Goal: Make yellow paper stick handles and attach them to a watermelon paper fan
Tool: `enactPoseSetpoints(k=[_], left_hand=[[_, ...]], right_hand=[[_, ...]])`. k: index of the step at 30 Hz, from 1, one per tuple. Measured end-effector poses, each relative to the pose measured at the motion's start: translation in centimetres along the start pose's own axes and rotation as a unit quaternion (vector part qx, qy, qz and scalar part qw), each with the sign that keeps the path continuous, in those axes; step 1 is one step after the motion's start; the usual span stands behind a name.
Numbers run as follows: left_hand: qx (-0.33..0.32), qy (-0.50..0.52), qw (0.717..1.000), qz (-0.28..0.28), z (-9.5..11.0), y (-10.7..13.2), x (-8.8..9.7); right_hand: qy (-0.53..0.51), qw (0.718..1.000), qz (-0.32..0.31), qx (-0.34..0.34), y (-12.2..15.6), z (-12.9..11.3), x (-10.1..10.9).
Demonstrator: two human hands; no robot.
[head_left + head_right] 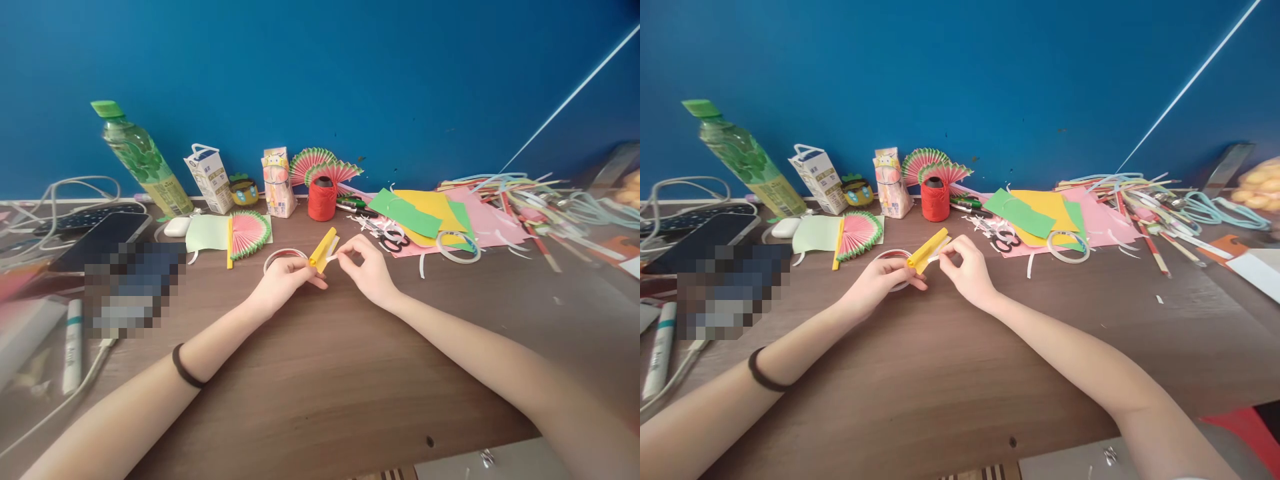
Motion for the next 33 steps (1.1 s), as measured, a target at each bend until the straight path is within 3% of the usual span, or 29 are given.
enactPoseSetpoints(k=[5,10,15,19,22,33], left_hand=[[0.013,0.043,0.999,0.006,-0.3,-0.2,0.5],[-0.001,0.110,0.994,-0.019,-0.3,-0.4,0.5],[-0.006,0.124,0.992,-0.028,-0.2,-0.4,0.6],[-0.015,0.145,0.988,-0.048,-0.2,-0.6,0.5],[-0.012,0.146,0.988,-0.056,-0.4,-0.7,0.4],[-0.015,0.068,0.992,-0.101,-0.3,-0.7,-0.1]], right_hand=[[0.034,0.996,0.051,-0.064,-0.7,3.3,1.8],[0.073,0.993,0.065,-0.070,-1.1,4.7,2.5],[0.065,0.995,0.077,-0.009,-0.9,2.4,2.7],[0.116,0.985,-0.011,0.125,-0.1,-1.9,0.5],[0.168,0.968,-0.050,0.178,0.6,-3.5,-1.0],[0.183,0.965,-0.064,0.176,0.7,-3.2,-1.7]])
Point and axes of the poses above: each hand's wrist, its own y-axis away from the middle knuckle, its own x-axis out of the back of the hand, z = x × y, the point moved 9 cm from there along -y, towards the middle knuckle, and after that the axes turned 9 degrees about -z, right-handed, at the moved point
